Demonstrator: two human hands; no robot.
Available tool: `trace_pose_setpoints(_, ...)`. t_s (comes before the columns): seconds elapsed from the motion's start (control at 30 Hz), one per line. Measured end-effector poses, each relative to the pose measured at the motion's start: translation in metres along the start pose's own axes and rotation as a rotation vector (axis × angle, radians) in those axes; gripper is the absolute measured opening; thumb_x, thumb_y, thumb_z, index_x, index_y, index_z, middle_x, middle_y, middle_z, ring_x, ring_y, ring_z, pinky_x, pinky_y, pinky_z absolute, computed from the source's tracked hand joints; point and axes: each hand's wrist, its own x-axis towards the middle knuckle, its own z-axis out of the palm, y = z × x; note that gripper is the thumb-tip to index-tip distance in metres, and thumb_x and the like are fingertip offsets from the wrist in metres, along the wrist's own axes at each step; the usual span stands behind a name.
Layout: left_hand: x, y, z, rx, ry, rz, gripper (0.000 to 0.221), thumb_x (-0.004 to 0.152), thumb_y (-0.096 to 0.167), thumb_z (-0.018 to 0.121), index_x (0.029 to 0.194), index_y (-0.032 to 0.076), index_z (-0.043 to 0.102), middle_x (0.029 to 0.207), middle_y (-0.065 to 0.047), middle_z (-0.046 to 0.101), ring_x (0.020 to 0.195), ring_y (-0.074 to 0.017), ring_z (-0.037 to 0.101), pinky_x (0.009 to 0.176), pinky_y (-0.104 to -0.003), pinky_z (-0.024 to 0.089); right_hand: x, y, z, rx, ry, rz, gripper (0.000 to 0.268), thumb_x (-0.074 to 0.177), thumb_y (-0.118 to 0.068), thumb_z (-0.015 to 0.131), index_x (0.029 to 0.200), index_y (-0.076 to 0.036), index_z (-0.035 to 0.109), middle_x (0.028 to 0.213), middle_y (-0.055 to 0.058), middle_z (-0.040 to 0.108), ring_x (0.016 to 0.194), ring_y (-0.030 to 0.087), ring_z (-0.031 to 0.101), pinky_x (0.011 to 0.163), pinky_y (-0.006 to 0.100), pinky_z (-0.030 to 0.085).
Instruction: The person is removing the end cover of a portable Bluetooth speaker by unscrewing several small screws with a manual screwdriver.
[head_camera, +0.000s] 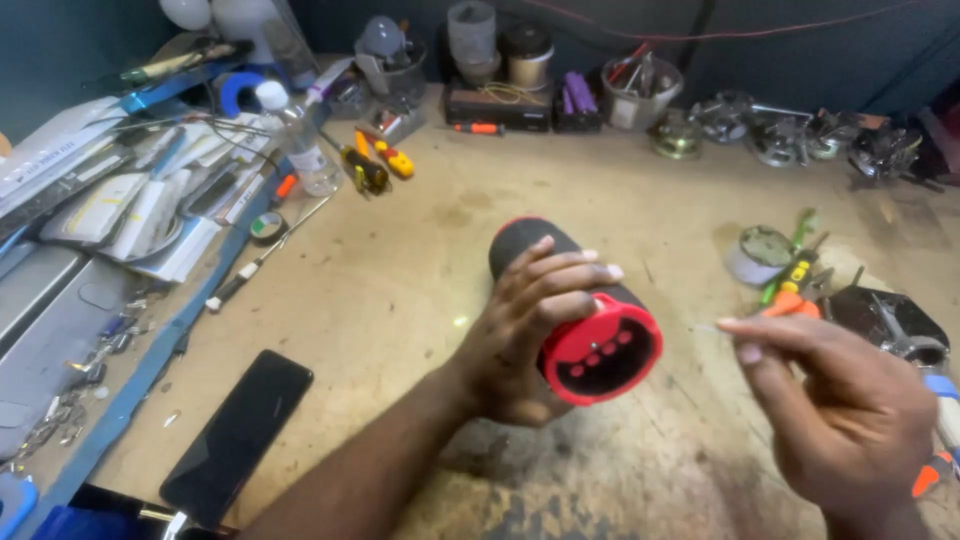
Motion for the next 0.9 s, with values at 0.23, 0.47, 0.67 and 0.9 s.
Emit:
trace_pose_setpoints(0.23,-0.012,-0.029,0.017,0.024,-0.102,0.017,0.052,0.094,0.037,0.075,0.128,0.012,0.044,0.150,-0.019,0.052,0.148,-0.0442,0.047,0.132,-0.062,0.011,0.000,0.022,0.026,-0.102,-0.110,-0.114,0.017,0.095,0.001,0.067,0.105,-0.006,0.079,0.083,0.006,0.074,0.054,0.013,0.052,0.058,0.027,0.044)
trace_pose_setpoints(0.47,-0.021,-0.041,0.026,0.102,-0.197,-0.044,0.048,0.094,0.023,0.086,0.128,0.019,0.052,0.156,-0.018,0.045,0.154,-0.0425,0.041,0.130,-0.066,0.001,-0.002,0.031,0.030,-0.046,-0.107,-0.276,0.016,0.096,0.015,0.065,0.105,0.008,0.077,0.080,0.014,0.070,0.056,0.016,0.055,0.058,0.030,0.045)
trace_pose_setpoints(0.67,-0.020,-0.047,0.032,0.089,-0.226,-0.045,0.042,0.096,0.009,0.080,0.127,0.017,0.053,0.155,-0.012,0.047,0.154,-0.0388,0.040,0.130,-0.064,-0.003,-0.002,0.048,0.032,-0.077,-0.130,-0.361,0.018,0.096,0.017,0.064,0.103,0.007,0.077,0.084,0.016,0.072,0.063,0.021,0.060,0.064,0.035,0.048)
trace_pose_setpoints(0.9,-0.019,-0.048,0.033,0.083,-0.211,-0.045,0.039,0.097,0.009,0.078,0.127,0.017,0.053,0.154,-0.011,0.049,0.153,-0.0374,0.042,0.130,-0.063,-0.002,-0.008,0.076,0.036,-0.183,-0.137,-0.480,0.019,0.096,0.014,0.063,0.106,0.007,0.078,0.073,0.012,0.068,0.053,0.015,0.053,0.049,0.032,0.046)
